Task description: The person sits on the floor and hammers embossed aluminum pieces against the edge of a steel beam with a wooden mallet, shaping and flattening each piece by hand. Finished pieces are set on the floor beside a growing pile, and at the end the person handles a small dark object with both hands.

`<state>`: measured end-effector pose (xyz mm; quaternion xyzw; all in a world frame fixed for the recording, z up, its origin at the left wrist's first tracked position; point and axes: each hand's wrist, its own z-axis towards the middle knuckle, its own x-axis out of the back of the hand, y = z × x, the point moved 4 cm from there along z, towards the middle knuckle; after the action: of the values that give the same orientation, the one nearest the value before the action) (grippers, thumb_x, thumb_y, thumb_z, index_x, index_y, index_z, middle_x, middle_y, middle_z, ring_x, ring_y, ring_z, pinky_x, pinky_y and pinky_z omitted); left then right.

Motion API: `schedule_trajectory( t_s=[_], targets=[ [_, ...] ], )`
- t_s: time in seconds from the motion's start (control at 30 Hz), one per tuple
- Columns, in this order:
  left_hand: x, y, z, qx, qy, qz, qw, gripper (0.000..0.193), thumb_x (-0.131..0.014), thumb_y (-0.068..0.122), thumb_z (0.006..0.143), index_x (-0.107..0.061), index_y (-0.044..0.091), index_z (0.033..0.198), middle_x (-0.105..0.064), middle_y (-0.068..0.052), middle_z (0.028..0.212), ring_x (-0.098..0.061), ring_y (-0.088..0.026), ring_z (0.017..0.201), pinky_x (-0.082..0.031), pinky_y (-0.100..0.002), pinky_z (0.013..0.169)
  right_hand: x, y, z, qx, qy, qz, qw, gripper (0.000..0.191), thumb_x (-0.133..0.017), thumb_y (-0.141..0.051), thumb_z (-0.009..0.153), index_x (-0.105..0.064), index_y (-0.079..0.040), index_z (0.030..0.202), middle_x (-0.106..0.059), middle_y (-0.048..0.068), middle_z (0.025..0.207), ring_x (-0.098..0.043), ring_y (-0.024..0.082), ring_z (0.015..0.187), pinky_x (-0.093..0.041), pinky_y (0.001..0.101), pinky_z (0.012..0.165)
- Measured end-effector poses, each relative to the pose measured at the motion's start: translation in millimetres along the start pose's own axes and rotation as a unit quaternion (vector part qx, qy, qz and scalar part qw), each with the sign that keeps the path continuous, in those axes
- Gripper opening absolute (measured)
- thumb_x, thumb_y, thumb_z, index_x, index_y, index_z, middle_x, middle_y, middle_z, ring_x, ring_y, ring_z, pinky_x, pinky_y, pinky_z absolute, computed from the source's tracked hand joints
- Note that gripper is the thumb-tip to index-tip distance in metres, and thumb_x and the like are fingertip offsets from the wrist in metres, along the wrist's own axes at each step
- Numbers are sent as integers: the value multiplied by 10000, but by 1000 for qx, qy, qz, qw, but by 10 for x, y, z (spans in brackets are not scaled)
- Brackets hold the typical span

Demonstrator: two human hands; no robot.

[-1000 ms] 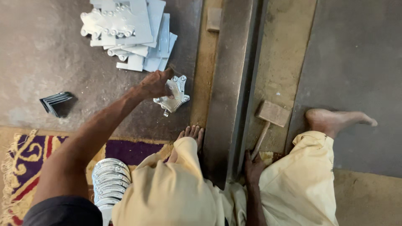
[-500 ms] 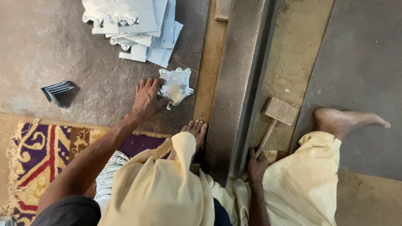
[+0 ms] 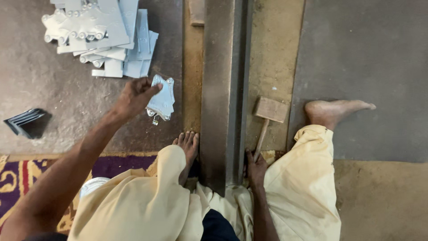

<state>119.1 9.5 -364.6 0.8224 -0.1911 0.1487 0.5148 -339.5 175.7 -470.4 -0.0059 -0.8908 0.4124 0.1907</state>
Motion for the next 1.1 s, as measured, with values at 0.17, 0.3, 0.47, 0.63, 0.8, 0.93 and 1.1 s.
schedule_trajectory(
  t_s=[0.17, 0.3, 0.47, 0.63, 0.8, 0.93, 1.1],
  targets=[
    [-335, 805, 493, -46, 8, -188, 981, 132, -671, 188, 989, -642, 60, 992, -598, 23, 838, -536, -86, 751, -443, -271, 615, 10, 29, 4, 4, 7, -12, 1000, 353, -684, -353, 973, -561, -85, 779, -533, 26, 510, -492, 129, 372, -399, 310, 353],
    [-744, 1272, 752, -63, -35, -215, 974, 220, -731, 92, 850, -627, 65, 1042, -699, -7, 915, -724, -132, 804, -618, -301, 709, -7, 9, -4, 2, 7, -2, 1000, 348, -684, -352, 976, -573, -78, 791, -541, 27, 528, -489, 128, 380, -397, 310, 360],
    [-1017, 1348, 776, -30, -17, -138, 990, 310, -772, 184, 954, -718, -67, 1127, -750, -181, 972, -688, -225, 798, -567, -389, 680, 1, -90, -41, -16, -12, 6, 1000, 307, -684, -348, 966, -596, -92, 820, -565, 35, 553, -509, 135, 405, -414, 312, 390],
    [-970, 1315, 703, -38, -47, -188, 980, 301, -659, 307, 1040, -656, 61, 1213, -763, -71, 990, -709, -120, 943, -513, -295, 850, 95, -219, -96, -76, -77, 43, 993, 360, -662, -426, 1003, -594, -91, 888, -573, 25, 598, -545, 126, 468, -441, 282, 468],
    [-1061, 1403, 748, -39, -109, -285, 951, 325, -702, 303, 952, -725, 27, 1121, -757, -68, 883, -671, -114, 771, -582, -277, 737, 85, -461, -146, -171, -208, 362, 893, 363, -548, -483, 1016, -535, -137, 906, -455, -27, 586, -405, 93, 415, -325, 246, 349],
    [-1145, 1349, 811, -5, -95, -277, 956, 344, -725, 304, 954, -728, 21, 1150, -716, -46, 827, -575, -93, 689, -508, -278, 645, 17, -748, -251, -154, -251, 428, 854, 448, -535, -543, 1039, -497, -145, 835, -382, -58, 531, -320, 55, 345, -243, 227, 266],
    [-1208, 1242, 860, 11, -85, -280, 956, 368, -727, 311, 951, -732, 18, 1175, -720, -10, 839, -562, -75, 687, -504, -260, 643, -72, -1047, -425, -14, -80, 165, 983, 433, -553, -495, 1033, -436, -138, 817, -394, -44, 560, -345, 67, 388, -293, 257, 314]
  ],
)
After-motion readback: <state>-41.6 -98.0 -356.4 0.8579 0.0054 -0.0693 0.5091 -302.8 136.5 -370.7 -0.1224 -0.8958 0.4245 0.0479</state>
